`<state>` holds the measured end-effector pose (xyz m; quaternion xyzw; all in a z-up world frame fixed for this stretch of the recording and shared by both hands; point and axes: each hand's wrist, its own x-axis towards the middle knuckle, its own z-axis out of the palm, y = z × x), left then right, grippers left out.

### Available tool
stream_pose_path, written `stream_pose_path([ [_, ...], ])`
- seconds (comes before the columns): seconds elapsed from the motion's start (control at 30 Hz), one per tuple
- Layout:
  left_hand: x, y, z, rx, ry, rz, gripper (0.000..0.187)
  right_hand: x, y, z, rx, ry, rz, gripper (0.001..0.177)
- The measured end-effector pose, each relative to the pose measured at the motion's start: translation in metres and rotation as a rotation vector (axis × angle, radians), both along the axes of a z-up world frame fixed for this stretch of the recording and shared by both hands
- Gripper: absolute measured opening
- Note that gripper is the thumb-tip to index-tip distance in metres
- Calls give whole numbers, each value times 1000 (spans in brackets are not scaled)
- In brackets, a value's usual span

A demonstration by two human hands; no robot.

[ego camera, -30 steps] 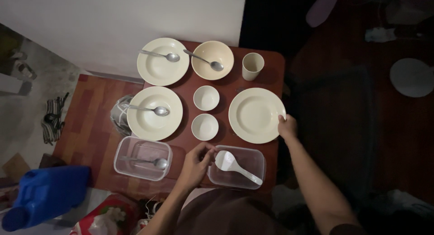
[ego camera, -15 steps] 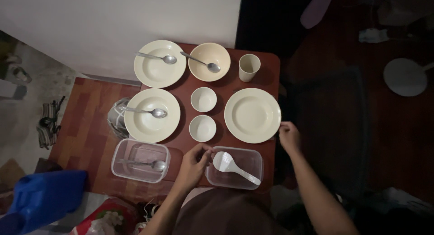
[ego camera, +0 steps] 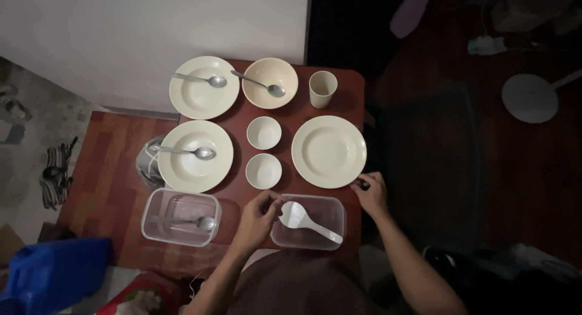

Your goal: Setting a dining table with plates, bowls, and cutlery from a dish rack.

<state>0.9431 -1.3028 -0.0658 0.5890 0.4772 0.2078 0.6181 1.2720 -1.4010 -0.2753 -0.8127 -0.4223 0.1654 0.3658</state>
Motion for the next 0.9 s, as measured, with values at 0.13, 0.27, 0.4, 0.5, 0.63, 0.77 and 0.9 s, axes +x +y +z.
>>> stream_pose_path([
  [0.13, -3, -2, 1, -1, -26, 12, 18, 4, 3, -8, -22, 5, 10, 36],
  [0.27, -8, -4, 1, 0, -38, 18, 18, 8, 4, -12, -11, 30, 42, 31],
  [0.4, -11, -5, -8, 16, -48, 18, 18, 14, 3, -19, -21, 52, 76, 30],
  [0.5, -12, -5, -6, 18, -63, 20, 18, 27, -1, -37, -31, 98, 134, 26],
  [0.63, -12, -4, -11, 9, -21, 12, 18, 28, -4, -20, -147, 86, 137, 26],
  [0.77, -11, -4, -7, 4, -7, 2, 18, 32, -8, -18, -185, 178, 154, 22],
  [0.9, -10, -5, -8, 1, -51, 3, 17, 49, -14, -45, -203, 305, 159, 20],
])
